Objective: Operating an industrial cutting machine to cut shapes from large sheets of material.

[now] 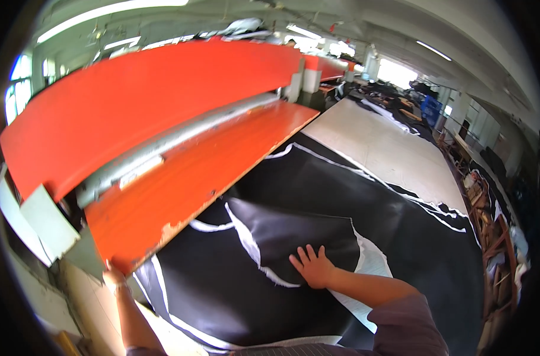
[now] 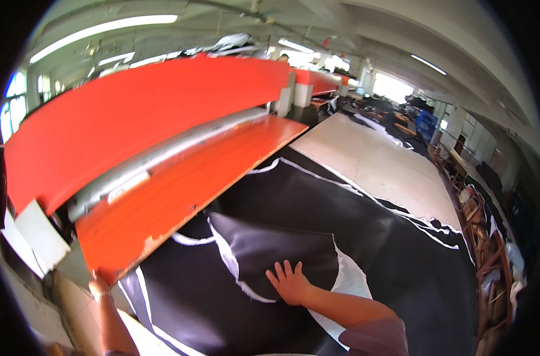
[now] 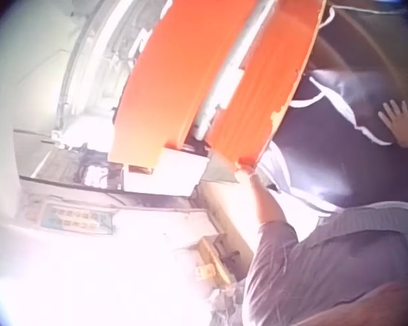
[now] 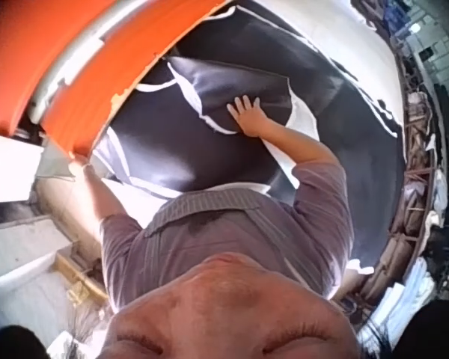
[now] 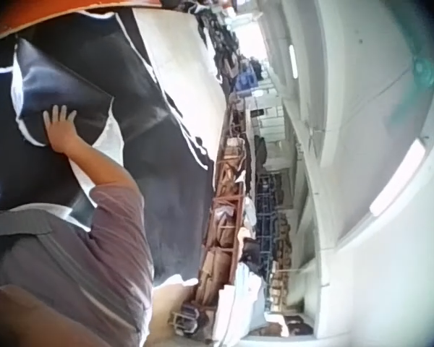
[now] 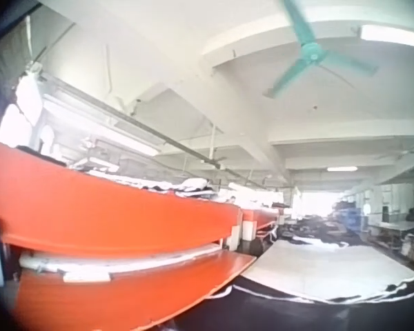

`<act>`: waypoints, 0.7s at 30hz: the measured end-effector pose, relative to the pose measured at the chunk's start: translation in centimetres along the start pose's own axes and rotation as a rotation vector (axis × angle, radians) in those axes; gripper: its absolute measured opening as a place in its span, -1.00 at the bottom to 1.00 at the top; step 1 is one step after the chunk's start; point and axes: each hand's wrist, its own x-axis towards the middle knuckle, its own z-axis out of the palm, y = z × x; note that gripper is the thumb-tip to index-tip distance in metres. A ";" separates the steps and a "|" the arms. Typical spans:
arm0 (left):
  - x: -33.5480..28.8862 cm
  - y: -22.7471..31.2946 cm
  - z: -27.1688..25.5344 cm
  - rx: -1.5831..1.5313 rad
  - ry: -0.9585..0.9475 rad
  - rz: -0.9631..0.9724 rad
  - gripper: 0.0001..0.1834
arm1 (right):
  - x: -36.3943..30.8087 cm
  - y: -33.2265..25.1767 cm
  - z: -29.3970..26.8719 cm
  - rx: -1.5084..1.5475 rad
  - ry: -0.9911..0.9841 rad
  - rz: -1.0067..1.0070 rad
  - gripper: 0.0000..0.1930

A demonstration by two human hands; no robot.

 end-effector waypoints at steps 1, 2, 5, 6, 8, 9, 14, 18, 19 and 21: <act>-1.4 2.4 1.5 0.052 -0.079 -0.033 -0.31 | 0.1 0.3 1.9 0.014 0.130 0.049 -0.36; -3.2 6.7 2.4 0.097 -0.152 -0.061 -0.30 | -0.2 0.8 1.8 0.015 0.099 0.056 -0.36; -1.2 7.0 2.0 0.133 -0.138 -0.072 -0.28 | 1.3 0.3 -1.0 0.308 -0.070 -0.086 -0.73; 0.1 6.6 1.7 0.159 -0.147 -0.065 -0.28 | 2.0 -0.7 -1.5 0.317 -0.067 -0.107 -0.73; 3.3 3.9 1.5 0.210 -0.052 -0.018 -0.30 | 3.5 -3.7 -5.6 0.280 -0.214 -0.382 -0.81; 1.9 7.2 2.9 -0.016 -0.215 -0.232 -0.30 | 3.8 -4.8 -6.3 0.311 -0.208 -0.408 -0.81; 4.9 9.0 3.5 -0.252 -0.421 -0.463 -0.31 | 7.7 -7.4 -13.2 0.652 -0.154 -0.510 -0.74; 7.9 8.8 5.7 -0.245 -0.445 -0.438 -0.30 | 10.2 4.2 -7.0 1.215 0.342 0.351 -0.74; 8.8 8.7 5.9 -0.225 -0.438 -0.442 -0.29 | 7.9 9.7 -5.8 1.039 0.581 0.577 -0.73; 10.6 7.9 5.3 -0.189 -0.420 -0.454 -0.28 | -1.6 17.3 -8.0 1.188 0.536 1.355 -0.67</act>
